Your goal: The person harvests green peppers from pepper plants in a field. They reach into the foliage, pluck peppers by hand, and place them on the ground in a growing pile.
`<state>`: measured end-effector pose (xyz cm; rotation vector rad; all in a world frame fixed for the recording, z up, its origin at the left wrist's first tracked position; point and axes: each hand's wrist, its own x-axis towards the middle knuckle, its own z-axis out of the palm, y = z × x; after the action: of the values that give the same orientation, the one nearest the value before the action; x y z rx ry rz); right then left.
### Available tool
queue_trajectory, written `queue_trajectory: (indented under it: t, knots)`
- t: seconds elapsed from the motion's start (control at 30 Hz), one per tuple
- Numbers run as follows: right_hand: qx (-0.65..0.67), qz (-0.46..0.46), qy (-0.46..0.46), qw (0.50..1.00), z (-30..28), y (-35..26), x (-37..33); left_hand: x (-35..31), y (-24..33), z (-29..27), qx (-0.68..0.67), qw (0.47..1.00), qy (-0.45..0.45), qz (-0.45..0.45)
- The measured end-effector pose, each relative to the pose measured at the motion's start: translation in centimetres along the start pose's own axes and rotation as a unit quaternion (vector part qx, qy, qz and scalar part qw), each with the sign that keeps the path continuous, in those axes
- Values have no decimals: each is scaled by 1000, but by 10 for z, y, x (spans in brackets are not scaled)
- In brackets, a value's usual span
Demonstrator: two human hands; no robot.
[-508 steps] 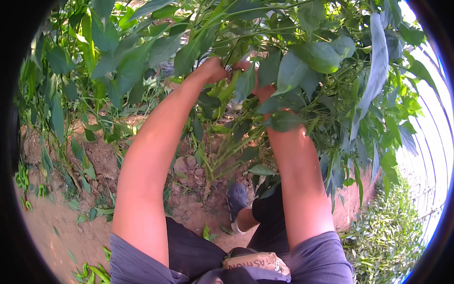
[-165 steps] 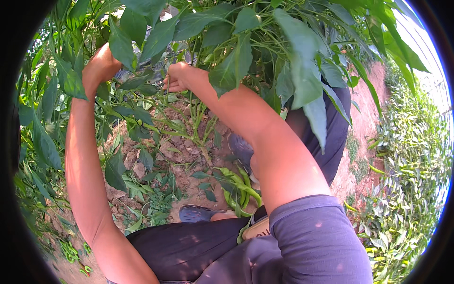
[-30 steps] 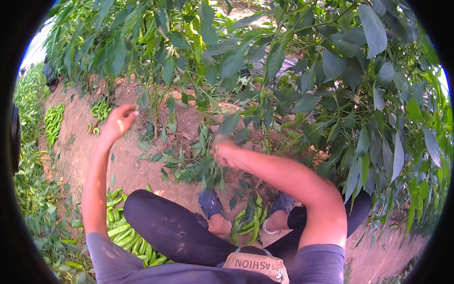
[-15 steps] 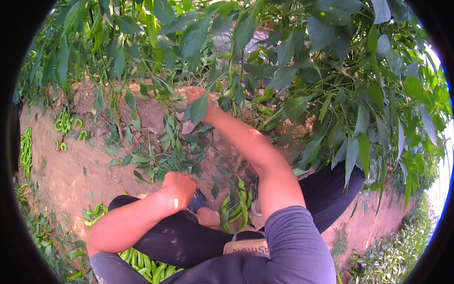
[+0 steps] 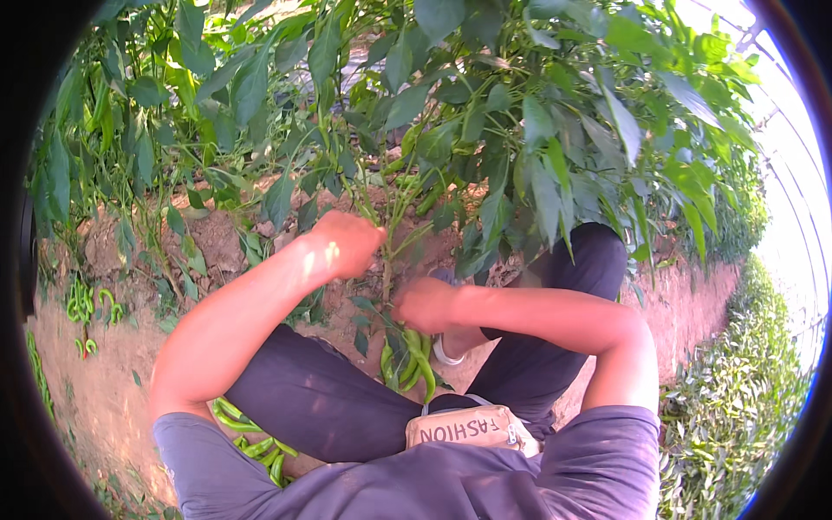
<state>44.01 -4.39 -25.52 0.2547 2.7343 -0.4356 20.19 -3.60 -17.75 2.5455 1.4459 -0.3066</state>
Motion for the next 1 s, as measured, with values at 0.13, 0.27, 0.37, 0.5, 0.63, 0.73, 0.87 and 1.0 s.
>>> queue_trajectory:
  t: [0.13, 0.27, 0.37, 0.5, 0.63, 0.73, 0.87, 1.0]
  knots:
    - [-72, 16, 120, 990, -77, -6, -37, 26, -1, -38, -37, 993, 111, 19]
    - [-151, 21, 210, 966, -152, -9, -69, 43, 2, -57, -41, 980, 195, 0]
    - [-198, 78, 217, 953, -188, 1, -86, 54, 5, -62, -43, 973, 216, -61]
    - [-173, 156, 177, 956, -191, 24, -104, 48, 7, -60, -26, 969, 212, -124]
    - [-199, 197, 167, 945, -169, 45, -115, 22, 40, -63, -24, 982, 166, -83]
    - [-167, 214, 155, 950, -162, 55, -115, 1, 86, -78, -47, 985, 157, -54]
    - [-103, 212, 235, 943, -163, 68, -112, -16, 124, -92, -108, 989, 73, -66]
    - [-164, 212, 247, 931, -146, 77, -119, -17, 108, -77, -61, 989, -65, -121]
